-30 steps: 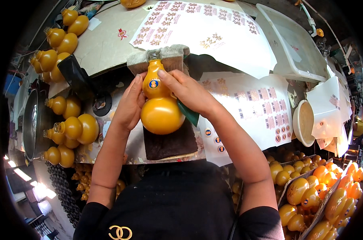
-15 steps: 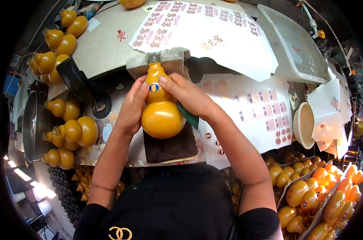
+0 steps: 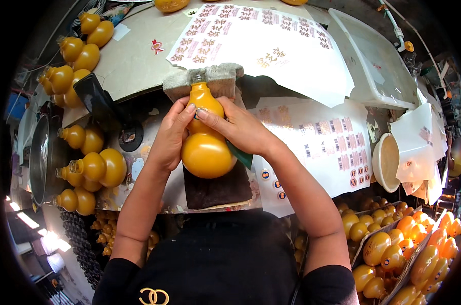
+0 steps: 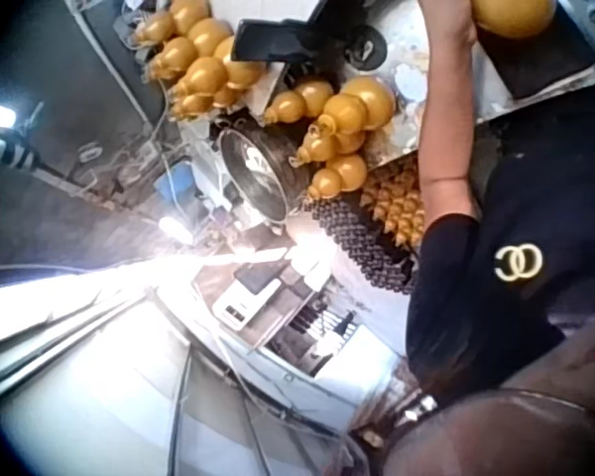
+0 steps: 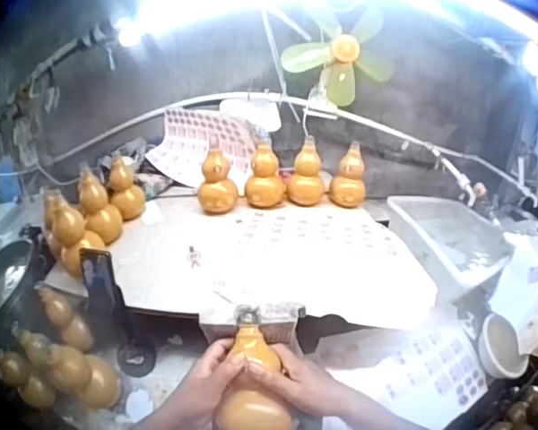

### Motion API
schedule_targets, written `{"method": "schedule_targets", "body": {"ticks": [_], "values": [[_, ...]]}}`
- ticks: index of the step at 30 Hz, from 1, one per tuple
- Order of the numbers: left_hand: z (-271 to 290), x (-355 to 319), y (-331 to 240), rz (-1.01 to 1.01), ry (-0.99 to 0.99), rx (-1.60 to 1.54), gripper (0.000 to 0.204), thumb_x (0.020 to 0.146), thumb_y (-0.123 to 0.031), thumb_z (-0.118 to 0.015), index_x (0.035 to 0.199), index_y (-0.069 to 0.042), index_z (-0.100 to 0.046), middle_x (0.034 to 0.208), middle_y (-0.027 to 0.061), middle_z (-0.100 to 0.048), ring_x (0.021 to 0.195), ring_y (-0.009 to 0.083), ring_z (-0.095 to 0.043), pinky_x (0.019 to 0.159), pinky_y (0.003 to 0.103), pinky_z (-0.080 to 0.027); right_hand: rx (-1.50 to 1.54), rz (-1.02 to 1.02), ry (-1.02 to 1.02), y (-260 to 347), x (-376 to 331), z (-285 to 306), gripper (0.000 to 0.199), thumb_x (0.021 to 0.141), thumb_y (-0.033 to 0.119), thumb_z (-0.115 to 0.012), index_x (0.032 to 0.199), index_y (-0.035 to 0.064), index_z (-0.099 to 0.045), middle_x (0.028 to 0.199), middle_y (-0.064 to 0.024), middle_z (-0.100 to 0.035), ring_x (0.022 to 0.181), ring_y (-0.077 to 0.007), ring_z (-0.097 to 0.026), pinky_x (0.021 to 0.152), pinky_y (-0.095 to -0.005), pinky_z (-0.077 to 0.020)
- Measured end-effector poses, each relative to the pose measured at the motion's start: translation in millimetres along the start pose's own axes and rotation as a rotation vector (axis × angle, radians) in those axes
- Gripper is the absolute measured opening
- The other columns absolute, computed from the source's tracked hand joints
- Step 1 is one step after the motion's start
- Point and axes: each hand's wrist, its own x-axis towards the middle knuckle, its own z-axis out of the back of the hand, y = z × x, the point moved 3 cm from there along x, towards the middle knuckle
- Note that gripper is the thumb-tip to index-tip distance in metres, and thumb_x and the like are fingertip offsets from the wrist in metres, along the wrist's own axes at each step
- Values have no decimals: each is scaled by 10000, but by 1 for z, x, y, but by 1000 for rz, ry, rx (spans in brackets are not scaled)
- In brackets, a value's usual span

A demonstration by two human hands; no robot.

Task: The person picks up yellow gourds, wipes them with a green sponge, and applies small round stickers to each gourd. The person then places the labeled gourds into a metal bowl. The process is repeated for multiple gourds.

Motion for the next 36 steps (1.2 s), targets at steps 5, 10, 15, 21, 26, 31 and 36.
{"method": "schedule_targets", "body": {"ticks": [5, 10, 15, 21, 26, 31, 36], "values": [[1, 3, -2, 30, 31, -88, 462, 957, -330, -579, 1254, -2, -445, 1110, 90, -565, 1001, 124, -567, 860, 258, -474, -19, -27, 18, 1, -1, 3, 720, 903, 622, -481, 1221, -24, -485, 1117, -228, -595, 1066, -303, -593, 918, -349, -431], [-2, 4, -1, 11, -11, 31, 451, 957, -331, -578, 1241, -5, -447, 1083, 93, -574, 987, 125, -574, 844, 258, -483, 36, -10, 30, 0, -1, 2, 671, 927, 586, -469, 1220, -18, -487, 1109, -197, -588, 1056, -256, -577, 913, -329, -424], [-3, 3, -1, 23, -11, -8, 402, 966, -323, -552, 1217, -22, -463, 1065, 80, -578, 971, 121, -576, 846, 262, -480, 90, -9, 74, -2, -2, 4, 639, 944, 559, -468, 1213, -20, -492, 1084, -153, -574, 1018, -204, -549, 908, -304, -414], [-2, 4, -1, 26, -2, -15, 360, 984, -322, -499, 1209, -41, -476, 1068, 68, -576, 983, 123, -573, 869, 268, -469, 198, 21, 92, 1, -3, 3, 605, 947, 531, -490, 1204, -16, -508, 1072, -99, -559, 986, -154, -523, 895, -277, -406], [11, 5, 7, 71, 7, -231, 515, 964, -347, -545, 1330, -12, -406, 1166, 107, -570, 1063, 158, -571, 913, 290, -472, 641, -181, 39, -23, -7, 9, 504, 941, 485, -525, 1153, 31, -567, 1026, -59, -601, 961, -117, -563, 890, -259, -434], [3, -10, 3, -25, 79, 53, 650, 916, -253, -642, 1422, -10, -313, 1270, 124, -530, 1152, 186, -543, 977, 314, -444, 765, -64, 9, 6, -30, 26, 293, 878, 266, -665, 1060, 41, -619, 962, -32, -631, 927, -81, -599, 852, -252, -497], [2, -11, 3, -95, 96, 83, 683, 896, -206, -667, 1434, -12, -293, 1285, 127, -518, 1167, 192, -532, 979, 314, -444, -158, 337, -142, 64, -10, 30, 270, 872, 193, -631, 1054, -1, -589, 915, -126, -633, 853, -231, -634, 782, -338, -488]]}}
